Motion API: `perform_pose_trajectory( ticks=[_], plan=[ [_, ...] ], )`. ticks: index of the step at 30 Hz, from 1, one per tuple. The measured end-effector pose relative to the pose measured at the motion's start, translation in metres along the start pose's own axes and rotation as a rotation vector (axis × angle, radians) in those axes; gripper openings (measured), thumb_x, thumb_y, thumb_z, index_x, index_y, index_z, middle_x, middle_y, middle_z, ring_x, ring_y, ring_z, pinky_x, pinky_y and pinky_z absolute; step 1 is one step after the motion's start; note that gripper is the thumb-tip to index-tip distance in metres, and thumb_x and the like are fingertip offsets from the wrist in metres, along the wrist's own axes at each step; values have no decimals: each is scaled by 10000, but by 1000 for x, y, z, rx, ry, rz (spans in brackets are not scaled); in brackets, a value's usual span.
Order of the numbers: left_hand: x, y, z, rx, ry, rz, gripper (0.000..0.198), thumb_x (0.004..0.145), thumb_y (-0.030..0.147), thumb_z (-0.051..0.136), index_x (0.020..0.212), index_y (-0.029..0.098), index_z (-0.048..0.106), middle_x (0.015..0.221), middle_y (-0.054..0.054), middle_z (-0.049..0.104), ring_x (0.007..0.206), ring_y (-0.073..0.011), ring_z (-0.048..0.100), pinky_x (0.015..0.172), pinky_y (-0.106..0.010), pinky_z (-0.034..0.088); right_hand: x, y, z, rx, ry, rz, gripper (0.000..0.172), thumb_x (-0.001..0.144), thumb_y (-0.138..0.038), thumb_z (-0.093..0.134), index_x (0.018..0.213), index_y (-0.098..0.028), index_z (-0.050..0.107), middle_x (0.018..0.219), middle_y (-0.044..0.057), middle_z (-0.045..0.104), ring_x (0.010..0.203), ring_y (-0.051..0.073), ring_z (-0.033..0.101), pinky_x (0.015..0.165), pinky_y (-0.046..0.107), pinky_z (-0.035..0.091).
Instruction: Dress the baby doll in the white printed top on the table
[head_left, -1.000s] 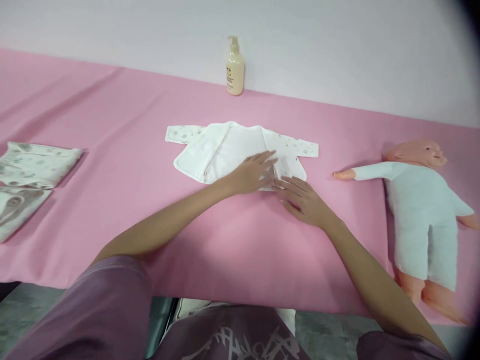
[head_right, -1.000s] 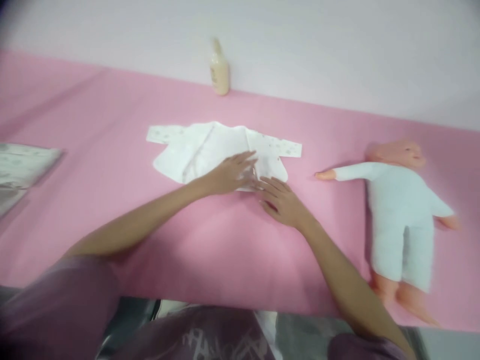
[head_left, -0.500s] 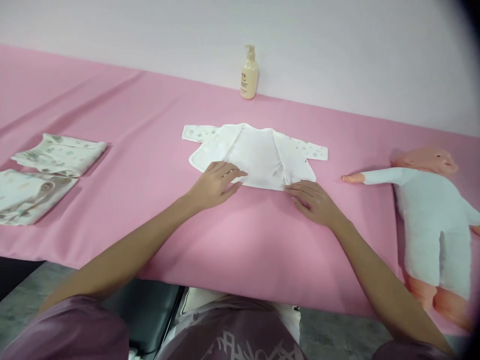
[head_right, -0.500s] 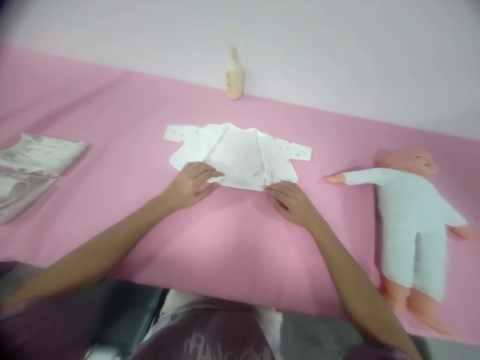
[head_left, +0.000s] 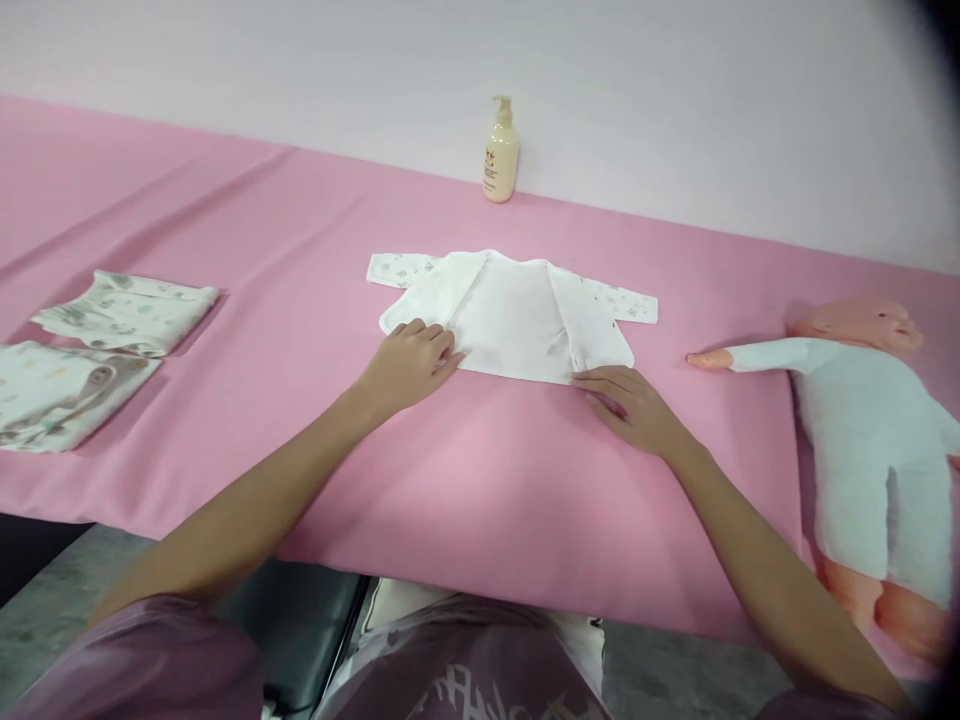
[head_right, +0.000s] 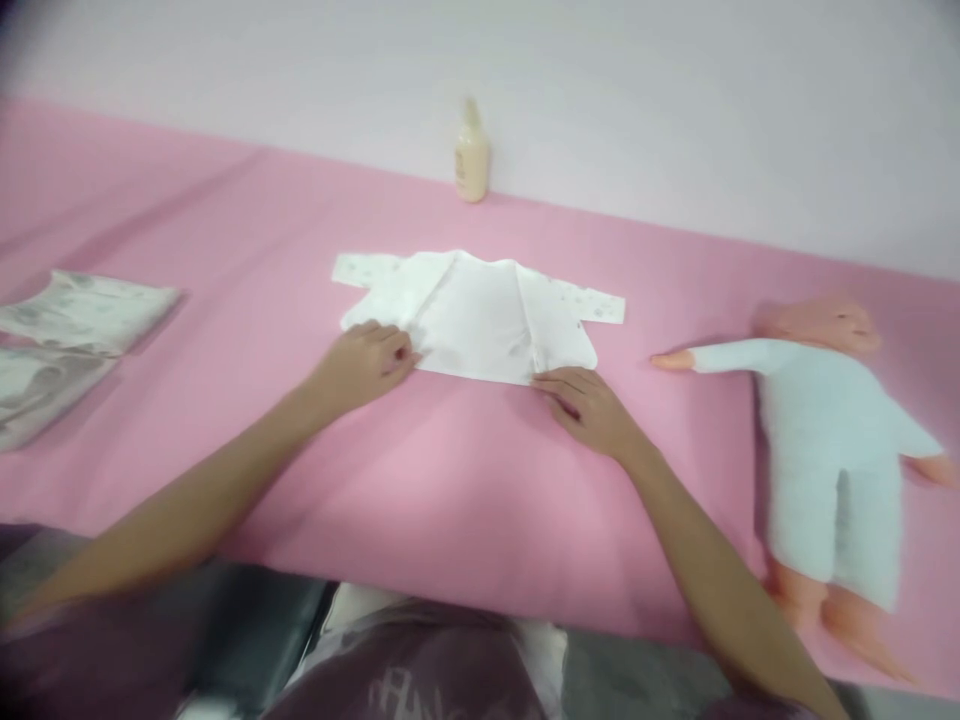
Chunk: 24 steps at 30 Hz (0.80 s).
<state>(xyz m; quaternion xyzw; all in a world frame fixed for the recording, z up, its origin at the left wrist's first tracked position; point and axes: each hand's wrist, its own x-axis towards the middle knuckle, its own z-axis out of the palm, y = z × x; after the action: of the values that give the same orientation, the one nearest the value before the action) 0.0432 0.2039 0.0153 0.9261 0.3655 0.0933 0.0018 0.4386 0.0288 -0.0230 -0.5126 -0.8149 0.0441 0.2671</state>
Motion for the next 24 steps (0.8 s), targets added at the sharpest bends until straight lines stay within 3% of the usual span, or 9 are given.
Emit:
perform_pose_trajectory(
  ticks=[7, 11, 16, 24],
  plan=[
    [2, -18, -6, -37, 17, -5, 415, 1187, 467, 487, 931, 219, 699, 928, -105, 761, 929, -314, 702, 1011, -511, 546, 0, 0, 0, 1, -8, 11, 414, 1189, -244, 599, 1564, -337, 749, 1518, 50, 809, 1409, 322, 764, 1222, 620, 632],
    [1, -21, -4, -54, 83, -137, 308, 1143, 493, 579, 1011, 231, 673, 1024, -119, 784, 1020, -347, 721, 1023, -523, 536, -2, 2, 0, -37, 6, -6, 481, 1184, -238, 591, 1639, -352, 699, 1604, 57, 761, 1458, 325, 737, 1245, 622, 625],
    [-1, -22, -2, -50, -77, -250, 241, 1098, 419, 582, 947, 232, 598, 969, -122, 777, 981, -366, 742, 1018, -545, 525, -1, 3, 0, -41, -26, 9, 498, 1181, -251, 576, 1648, -376, 698, 1642, 67, 732, 1475, 335, 728, 1243, 651, 630],
    [-5, -15, -8, -52, -123, -235, 244, 1089, 455, 579, 986, 235, 559, 1033, -101, 787, 1022, -350, 756, 1057, -527, 499, 2, -1, -2, 10, -26, 22, 468, 1201, -265, 566, 1638, -366, 700, 1632, 64, 739, 1469, 323, 725, 1256, 635, 621]
  ],
)
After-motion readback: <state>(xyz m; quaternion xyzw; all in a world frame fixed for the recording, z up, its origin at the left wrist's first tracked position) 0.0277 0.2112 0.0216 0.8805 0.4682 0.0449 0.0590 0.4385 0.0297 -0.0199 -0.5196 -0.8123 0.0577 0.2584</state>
